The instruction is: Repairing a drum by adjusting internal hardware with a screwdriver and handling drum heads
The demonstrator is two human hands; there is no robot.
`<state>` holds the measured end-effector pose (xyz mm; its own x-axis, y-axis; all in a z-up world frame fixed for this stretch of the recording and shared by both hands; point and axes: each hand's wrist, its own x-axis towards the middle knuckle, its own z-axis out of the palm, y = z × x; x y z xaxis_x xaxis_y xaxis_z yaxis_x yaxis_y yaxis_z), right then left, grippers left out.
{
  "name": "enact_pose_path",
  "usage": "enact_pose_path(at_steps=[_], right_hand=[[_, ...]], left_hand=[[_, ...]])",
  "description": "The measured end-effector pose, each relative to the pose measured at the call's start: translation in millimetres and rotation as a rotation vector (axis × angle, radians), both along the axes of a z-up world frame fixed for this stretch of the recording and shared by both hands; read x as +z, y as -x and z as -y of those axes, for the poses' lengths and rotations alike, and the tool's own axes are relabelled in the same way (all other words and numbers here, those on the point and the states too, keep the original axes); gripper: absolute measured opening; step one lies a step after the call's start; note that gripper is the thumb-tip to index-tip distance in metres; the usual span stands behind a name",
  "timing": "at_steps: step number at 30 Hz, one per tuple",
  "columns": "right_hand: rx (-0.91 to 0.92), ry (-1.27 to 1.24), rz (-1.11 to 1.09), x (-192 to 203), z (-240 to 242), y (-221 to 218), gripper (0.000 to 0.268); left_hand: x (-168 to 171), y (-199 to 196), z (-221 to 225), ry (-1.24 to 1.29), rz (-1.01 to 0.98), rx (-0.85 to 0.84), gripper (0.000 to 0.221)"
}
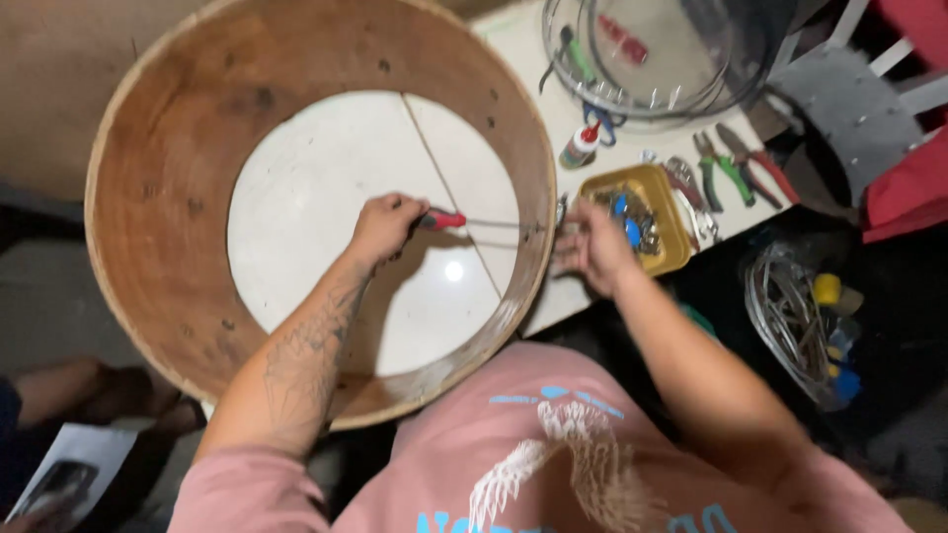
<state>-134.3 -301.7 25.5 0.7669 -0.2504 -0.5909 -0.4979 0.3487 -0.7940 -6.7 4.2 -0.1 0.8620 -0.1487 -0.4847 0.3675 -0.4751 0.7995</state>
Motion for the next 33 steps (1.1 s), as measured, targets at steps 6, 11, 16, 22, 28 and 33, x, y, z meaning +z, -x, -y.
enact_pose_path(at_steps=[6,11,16,22,28,33], right_hand=[[0.009,-0.066,0.203,-12.2,1.6,21.1,0.059],[-0.047,-0.097,0.092,-59.3,-3.8,47.5,0.050],[0.023,-0.123,0.122,-12.7,5.9,1.0,0.067],[-0.025,-0.082,0.233,10.8,-3.5,23.2,0.058],[-0.038,-0.101,0.084,-24.7,-10.3,33.0,0.060],[0.028,-0.146,0.130,10.6,6.8,-1.1,0.080]], left_hand=[[0.1,-3.7,4.6,0.062,0.005,0.046,0.032],[-4.0,-7.9,4.4,0.067,0.012,0.024,0.033],[-10.6,-9.1,2.9,0.056,-0.006,0.032,0.034],[-3.0,-6.4,2.9,0.083,-0.019,0.065,0.034],[-0.7,-6.1,3.7,0.097,-0.024,0.063,0.033],[8.2,0.2,4.3,0.100,-0.039,0.068,0.033]])
